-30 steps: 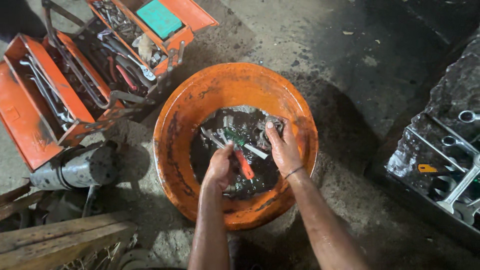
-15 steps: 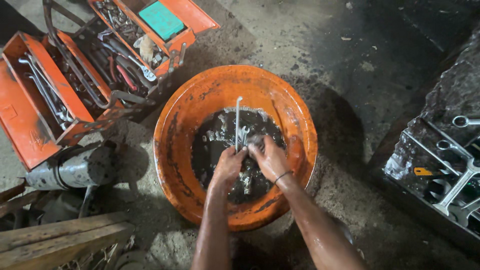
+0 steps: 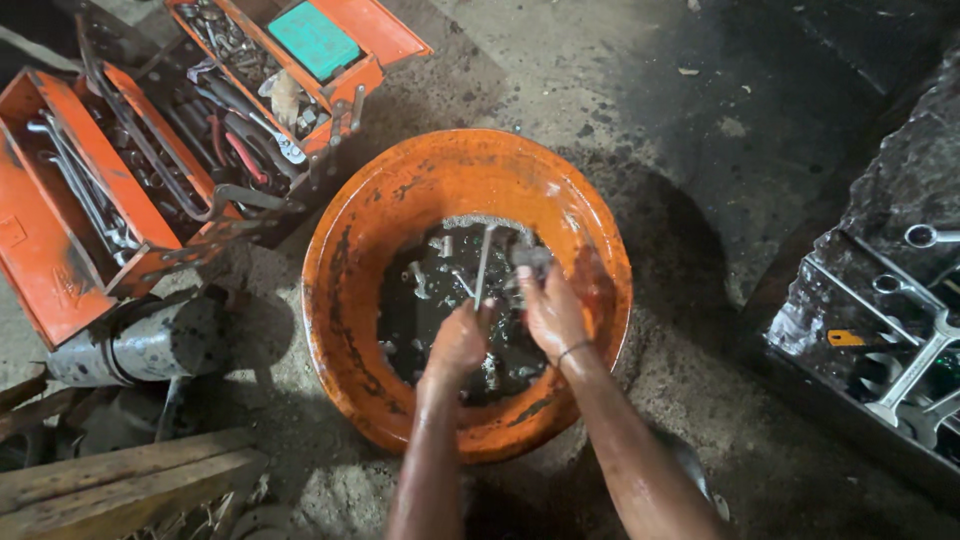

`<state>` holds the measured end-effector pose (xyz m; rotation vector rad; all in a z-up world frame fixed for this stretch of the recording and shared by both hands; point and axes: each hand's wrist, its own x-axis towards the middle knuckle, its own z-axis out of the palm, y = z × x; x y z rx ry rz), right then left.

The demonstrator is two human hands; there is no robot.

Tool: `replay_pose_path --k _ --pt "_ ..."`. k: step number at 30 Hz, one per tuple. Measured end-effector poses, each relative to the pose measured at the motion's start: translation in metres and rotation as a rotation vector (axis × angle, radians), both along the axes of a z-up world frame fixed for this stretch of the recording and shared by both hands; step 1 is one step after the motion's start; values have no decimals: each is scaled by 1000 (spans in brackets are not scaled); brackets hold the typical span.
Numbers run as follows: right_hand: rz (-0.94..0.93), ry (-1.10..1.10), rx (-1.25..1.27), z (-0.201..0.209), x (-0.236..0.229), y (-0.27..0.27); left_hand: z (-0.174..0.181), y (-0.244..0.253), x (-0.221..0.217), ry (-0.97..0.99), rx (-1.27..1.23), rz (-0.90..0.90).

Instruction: The person scrubs various metal tools, including wrenches and screwdrivers, in an orange basin filled with dark liquid. They use a cloth to wipe each tool individually and place the cleaned items into an orange toolbox nearby.

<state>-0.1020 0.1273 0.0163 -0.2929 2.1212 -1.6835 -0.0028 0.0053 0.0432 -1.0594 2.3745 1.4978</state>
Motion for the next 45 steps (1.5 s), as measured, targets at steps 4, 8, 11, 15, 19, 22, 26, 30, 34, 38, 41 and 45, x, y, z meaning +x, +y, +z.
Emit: replay_pose_path --k 4,8,11,15,19,22,26,30,34,38,41,45 --pt "-63 302 -64 3 -7 -16 -17 35 -2 211 -437 -377" --pt "-397 99 37 17 -46 -11 15 54 -2 77 -153 -419" --pt "-378 -262 -66 28 -63 -2 47 53 2 61 92 -409" --pt "-197 20 -54 28 -50 -8 54 23 4 19 512 -116" --pt "74 403 329 18 -38 -4 26 -11 10 145 211 78" --pt "243 378 521 8 -28 -2 3 -40 31 178 -65 284" --pt "464 110 716 -8 -14 5 -43 -19 36 -226 -282 26" --pt "552 169 803 -44 22 -3 -112 35 40 -337 -625 -149" --pt "371 638 849 -72 26 -6 -127 -6 46 -264 -208 97" --pt "569 524 685 -53 18 1 -74 -36 44 32 312 425" --pt "410 123 435 -9 3 10 -24 -28 35 262 575 559" --pt "265 421 23 33 20 3 10 4 19 284 813 596"
